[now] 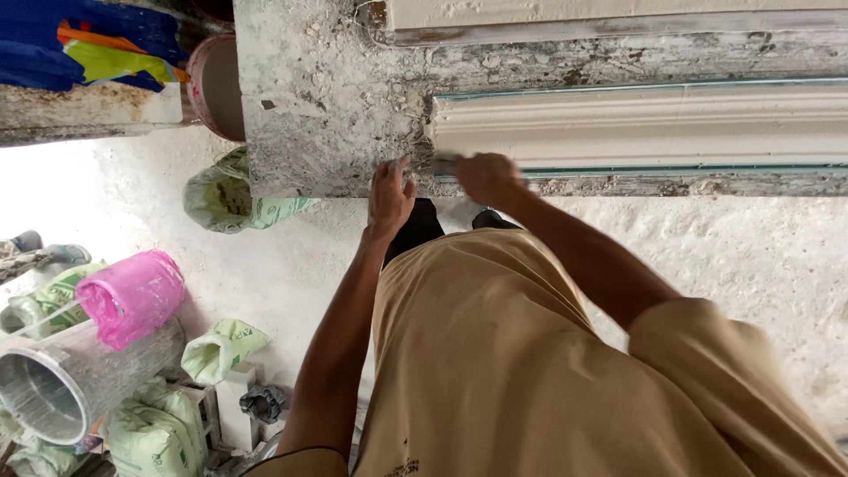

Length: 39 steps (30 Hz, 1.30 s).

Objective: The person smooths long white plaster cornice moldings laid on a workbench, running a sponge along their grooved faces and edges. They work along each strip section by section, steadying the molding with the other hand, and continue over several moldings on the bench.

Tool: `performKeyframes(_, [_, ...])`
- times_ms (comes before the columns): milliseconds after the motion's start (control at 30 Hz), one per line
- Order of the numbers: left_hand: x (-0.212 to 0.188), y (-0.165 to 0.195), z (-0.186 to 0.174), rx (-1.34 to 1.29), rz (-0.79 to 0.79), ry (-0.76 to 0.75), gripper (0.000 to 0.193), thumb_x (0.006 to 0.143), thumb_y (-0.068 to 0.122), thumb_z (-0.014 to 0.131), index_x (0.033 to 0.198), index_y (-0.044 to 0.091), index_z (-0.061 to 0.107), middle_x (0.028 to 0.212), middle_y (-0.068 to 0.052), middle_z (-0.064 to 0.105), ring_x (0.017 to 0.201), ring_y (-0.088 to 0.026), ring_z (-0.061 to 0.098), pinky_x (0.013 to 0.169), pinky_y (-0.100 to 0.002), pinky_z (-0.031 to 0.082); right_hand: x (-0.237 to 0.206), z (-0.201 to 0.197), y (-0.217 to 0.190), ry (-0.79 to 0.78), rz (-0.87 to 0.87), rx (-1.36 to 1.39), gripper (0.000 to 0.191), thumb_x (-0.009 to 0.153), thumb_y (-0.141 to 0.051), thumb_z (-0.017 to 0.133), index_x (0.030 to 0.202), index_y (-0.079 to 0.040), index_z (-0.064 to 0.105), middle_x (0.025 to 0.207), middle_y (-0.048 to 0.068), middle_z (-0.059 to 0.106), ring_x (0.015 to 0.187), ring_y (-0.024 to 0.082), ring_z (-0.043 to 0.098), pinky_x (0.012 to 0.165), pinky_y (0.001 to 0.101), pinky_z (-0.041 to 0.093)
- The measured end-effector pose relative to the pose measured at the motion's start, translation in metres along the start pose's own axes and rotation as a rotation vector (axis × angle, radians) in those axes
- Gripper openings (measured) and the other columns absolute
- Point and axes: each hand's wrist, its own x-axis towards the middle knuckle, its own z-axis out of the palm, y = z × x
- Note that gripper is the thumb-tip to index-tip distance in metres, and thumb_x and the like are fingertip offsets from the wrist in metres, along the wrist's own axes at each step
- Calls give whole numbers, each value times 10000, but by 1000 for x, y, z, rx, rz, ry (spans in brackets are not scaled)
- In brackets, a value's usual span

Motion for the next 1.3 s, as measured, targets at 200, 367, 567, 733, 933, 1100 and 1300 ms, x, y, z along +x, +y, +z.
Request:
performKeyframes(200, [15,3,-15,4,-20,-34,450,954,80,665,1392,46,569,1273,-204,585,1209,-394,547,1038,-489,462,-36,9,44,177,-30,120,469,1056,-157,441,1520,-225,436,1065,175,636,457,165,568,349,324,519])
performKeyframes(367, [36,-2,-12,69,41,-172,405,998,114,623,1401,76,597,1232,-139,621,1200,-351,589,1071,-462,484,-72,37,82,60,165,45,449,1148,-214,378,1588,-288,329,774,123,767,411,111,482,342,291,430])
performKeyframes(567, [62,-21,-30,-9,248,-226,383,952,88,603,1330,86,663,1255,-173,582,1174,-381,569,1010,-477,485,5,53,-40,473,80,45,408,1064,-202,423,1471,-214,418,670,95,684,467,177,554,335,343,436])
performKeyframes(733, [83,-32,-48,82,352,-440,294,1001,128,580,1257,134,723,1293,-149,576,1197,-330,556,1074,-480,440,5,50,-108,640,483,754,203,1117,-99,411,1129,-33,603,734,160,673,484,290,642,340,452,498])
performKeyframes(933, [65,-28,-67,146,488,-485,266,907,208,664,1148,108,711,1235,-168,521,1207,-354,477,1042,-513,406,-5,41,-174,1155,438,938,188,1057,-151,504,1110,10,584,681,187,674,552,340,674,470,470,533])
performKeyframes(1100, [82,-1,-76,365,645,-543,193,918,217,644,1037,66,660,1196,-176,535,1139,-346,500,995,-518,440,9,20,-208,717,901,1062,250,1092,-283,466,989,-94,593,726,246,670,627,464,650,547,582,519])
performKeyframes(1300, [122,26,-67,425,926,-631,181,961,25,481,1086,16,612,1178,-192,587,1093,-309,577,964,-438,523,9,-4,-218,778,1032,1071,243,1040,-308,492,1017,-90,596,764,292,667,707,515,643,642,629,501])
